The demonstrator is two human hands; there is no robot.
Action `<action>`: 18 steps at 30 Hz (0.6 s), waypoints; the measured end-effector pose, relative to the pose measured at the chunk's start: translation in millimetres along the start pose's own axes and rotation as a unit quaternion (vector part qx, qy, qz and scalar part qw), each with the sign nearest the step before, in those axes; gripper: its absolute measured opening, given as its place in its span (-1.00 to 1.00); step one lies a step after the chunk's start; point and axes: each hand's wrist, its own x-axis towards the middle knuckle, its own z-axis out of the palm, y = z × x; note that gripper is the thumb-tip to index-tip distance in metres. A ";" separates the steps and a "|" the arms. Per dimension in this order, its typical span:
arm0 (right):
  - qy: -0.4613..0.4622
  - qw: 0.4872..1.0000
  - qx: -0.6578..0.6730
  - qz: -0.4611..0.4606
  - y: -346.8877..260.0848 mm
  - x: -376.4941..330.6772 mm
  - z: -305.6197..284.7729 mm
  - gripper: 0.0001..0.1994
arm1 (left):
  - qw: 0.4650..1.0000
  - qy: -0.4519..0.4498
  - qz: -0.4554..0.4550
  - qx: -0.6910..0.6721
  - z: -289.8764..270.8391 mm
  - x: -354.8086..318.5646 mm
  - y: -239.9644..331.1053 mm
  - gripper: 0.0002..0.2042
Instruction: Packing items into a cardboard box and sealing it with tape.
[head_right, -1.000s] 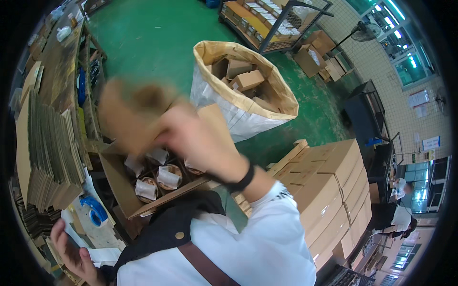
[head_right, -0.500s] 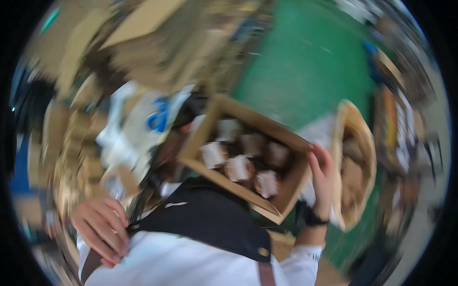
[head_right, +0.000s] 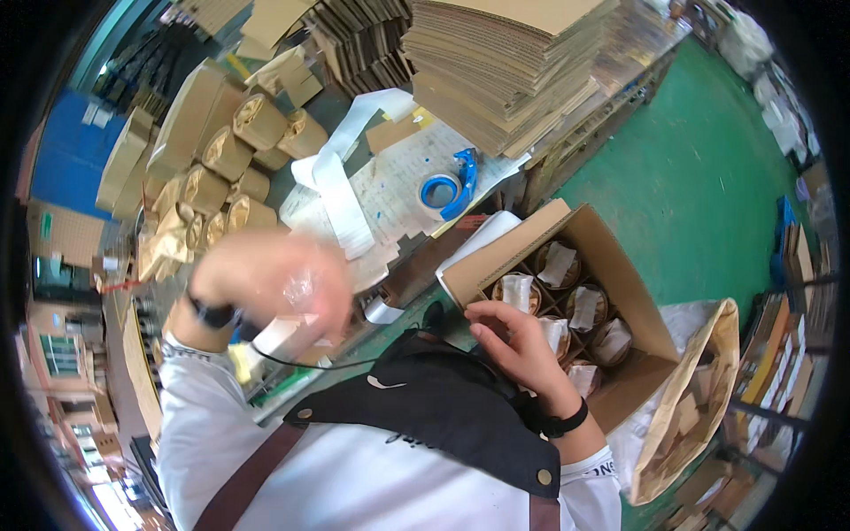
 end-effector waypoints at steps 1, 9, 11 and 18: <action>0.004 1.000 0.012 0.027 4.0 5.3 7.9 -0.75 | 0.968 0.199 -0.153 -0.021 -17.0 -15.2 -46.6 -0.75; 0.137 0.986 0.041 0.080 24.8 10.0 64.2 -0.75 | 0.746 -0.029 -0.518 0.418 10.4 -47.5 -270.7 -0.59; 0.148 0.985 0.036 0.082 26.6 14.8 74.7 -0.75 | 0.751 0.008 -0.487 0.445 12.4 -56.2 -287.6 -0.59; 0.146 0.963 -0.185 -0.135 -8.8 83.1 80.8 -0.50 | 0.961 0.200 -0.190 0.020 -61.9 -78.3 -206.7 -0.81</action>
